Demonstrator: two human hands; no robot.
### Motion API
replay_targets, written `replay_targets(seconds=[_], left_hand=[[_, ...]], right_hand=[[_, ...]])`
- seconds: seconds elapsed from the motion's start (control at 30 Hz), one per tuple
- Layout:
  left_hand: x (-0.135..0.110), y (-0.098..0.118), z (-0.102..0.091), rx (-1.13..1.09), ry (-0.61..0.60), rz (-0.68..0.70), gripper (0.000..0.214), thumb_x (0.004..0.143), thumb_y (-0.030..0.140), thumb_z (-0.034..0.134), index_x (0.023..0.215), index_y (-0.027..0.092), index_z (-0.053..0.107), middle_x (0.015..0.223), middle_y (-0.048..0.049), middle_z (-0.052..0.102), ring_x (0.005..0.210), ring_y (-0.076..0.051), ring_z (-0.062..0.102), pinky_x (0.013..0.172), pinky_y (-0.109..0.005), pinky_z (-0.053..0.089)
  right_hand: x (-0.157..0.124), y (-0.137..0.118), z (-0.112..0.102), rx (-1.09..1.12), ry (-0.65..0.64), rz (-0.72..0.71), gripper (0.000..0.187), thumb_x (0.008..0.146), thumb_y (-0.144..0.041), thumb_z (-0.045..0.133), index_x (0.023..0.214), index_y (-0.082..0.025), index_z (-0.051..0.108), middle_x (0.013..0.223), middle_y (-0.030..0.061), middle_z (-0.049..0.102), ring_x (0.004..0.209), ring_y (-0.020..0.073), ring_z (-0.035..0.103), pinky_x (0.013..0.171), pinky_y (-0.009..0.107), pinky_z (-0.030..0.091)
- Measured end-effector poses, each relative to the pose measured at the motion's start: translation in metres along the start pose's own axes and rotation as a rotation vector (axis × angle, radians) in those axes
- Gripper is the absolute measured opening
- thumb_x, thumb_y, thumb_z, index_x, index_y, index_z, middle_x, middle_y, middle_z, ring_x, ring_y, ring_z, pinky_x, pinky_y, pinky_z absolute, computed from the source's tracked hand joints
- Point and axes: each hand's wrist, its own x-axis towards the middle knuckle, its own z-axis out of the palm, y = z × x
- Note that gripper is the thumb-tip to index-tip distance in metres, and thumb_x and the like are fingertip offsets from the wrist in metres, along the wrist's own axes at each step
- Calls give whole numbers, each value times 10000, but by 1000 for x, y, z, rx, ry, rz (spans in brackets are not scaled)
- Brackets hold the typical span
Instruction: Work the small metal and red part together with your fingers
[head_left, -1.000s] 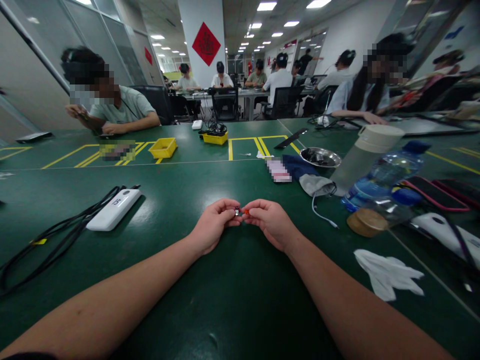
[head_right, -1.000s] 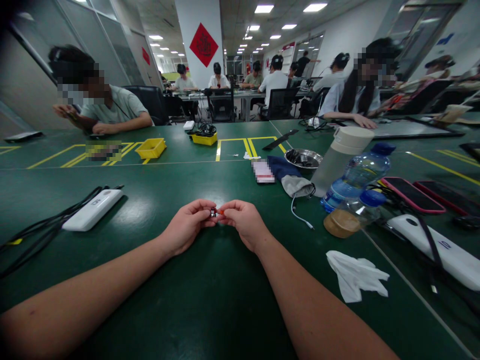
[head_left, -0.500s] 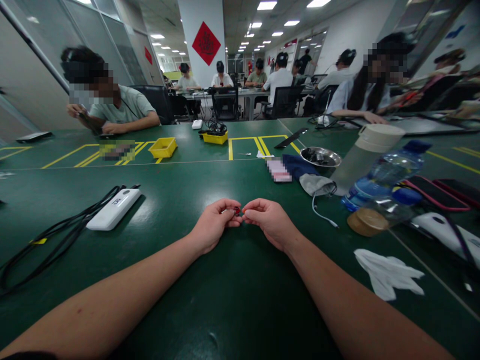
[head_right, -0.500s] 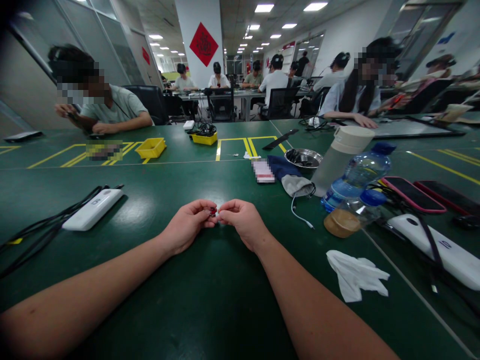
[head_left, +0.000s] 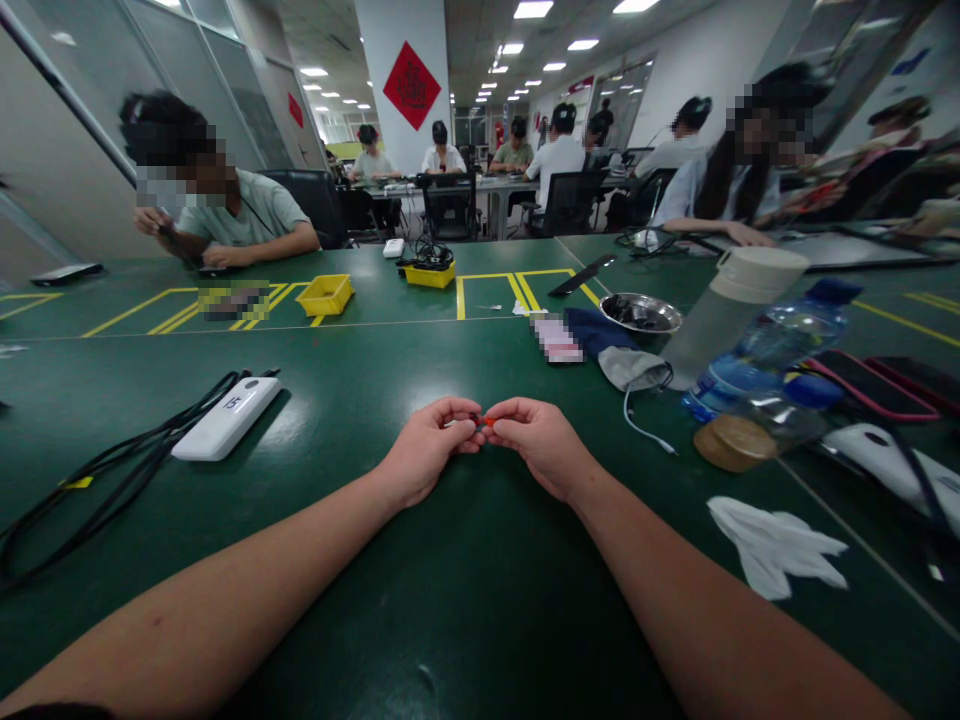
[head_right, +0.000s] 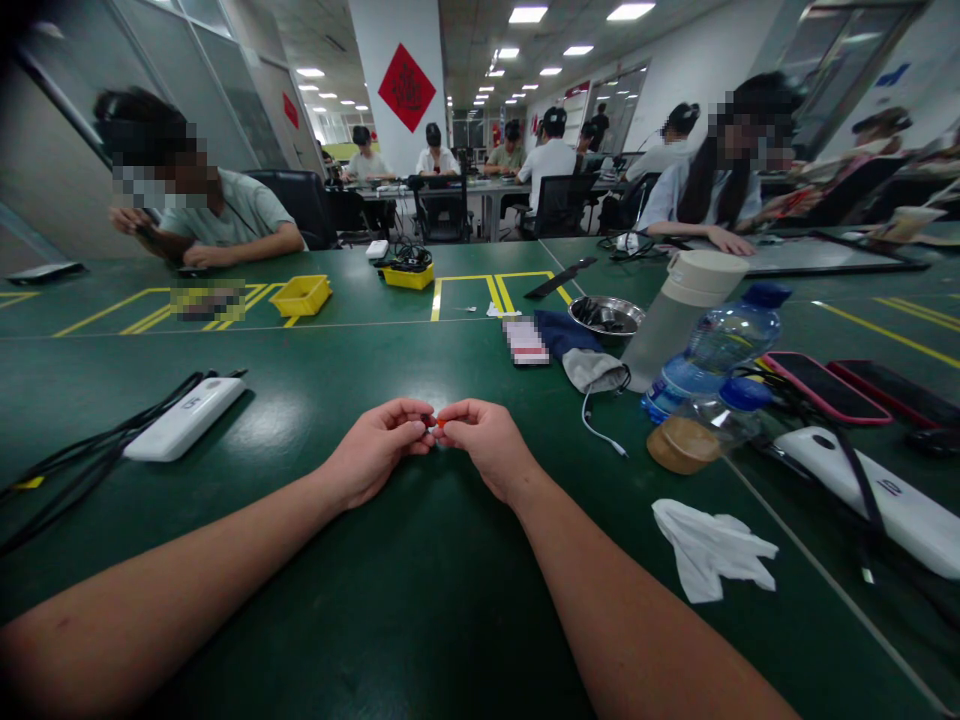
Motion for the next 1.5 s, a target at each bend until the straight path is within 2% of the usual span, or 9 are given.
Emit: replay_targets(seconds=[0.2, 0.43, 0.53, 0.93, 1.17, 1.5], left_hand=[[1, -3, -1, 17, 41, 32, 218, 796, 166, 648, 1011, 137, 628, 894, -65, 674, 750, -103, 651, 700, -210, 523], [-1, -1, 0, 16, 49, 31, 245, 765, 150, 682, 1005, 144, 635, 886, -56, 675, 766, -106, 654, 742, -224, 518], [-1, -1, 0, 13, 40, 24, 246, 765, 167, 688, 1005, 144, 637, 856, -55, 678, 746, -108, 654, 707, -217, 518], [0, 0, 1, -63, 72, -19, 207, 825, 166, 609, 1021, 116, 657, 848, -93, 698, 762, -128, 669, 728, -232, 544], [0, 0, 1, -34, 57, -8, 232, 789, 149, 660, 1020, 121, 654, 859, -84, 700, 754, -116, 669, 721, -215, 541], [0, -1, 1, 9, 53, 9, 239, 808, 160, 649, 1044, 125, 635, 875, -86, 698, 774, -124, 679, 735, -223, 551]], right_hand=[[-1, -4, 1, -22, 54, -18, 135, 668, -165, 715, 798, -143, 683, 792, 65, 712, 731, 152, 659, 766, 332, 519], [-1, -2, -2, -44, 31, -28, 146, 672, -181, 729, 801, -156, 667, 807, 54, 708, 740, 161, 673, 735, 324, 524], [-1, -1, -2, -67, 19, -43, 165, 676, -209, 738, 814, -161, 662, 801, 45, 699, 731, 167, 673, 720, 327, 525], [0, -5, 0, -12, 59, 18, 84, 690, -180, 687, 771, -157, 683, 774, 60, 700, 746, 171, 666, 777, 362, 537], [1, 0, -1, -34, 45, -8, 123, 680, -195, 708, 795, -157, 689, 787, 59, 704, 752, 166, 664, 771, 352, 536], [-1, -4, -1, -33, 33, -4, 114, 675, -182, 712, 782, -156, 681, 773, 61, 707, 730, 163, 667, 754, 343, 529]])
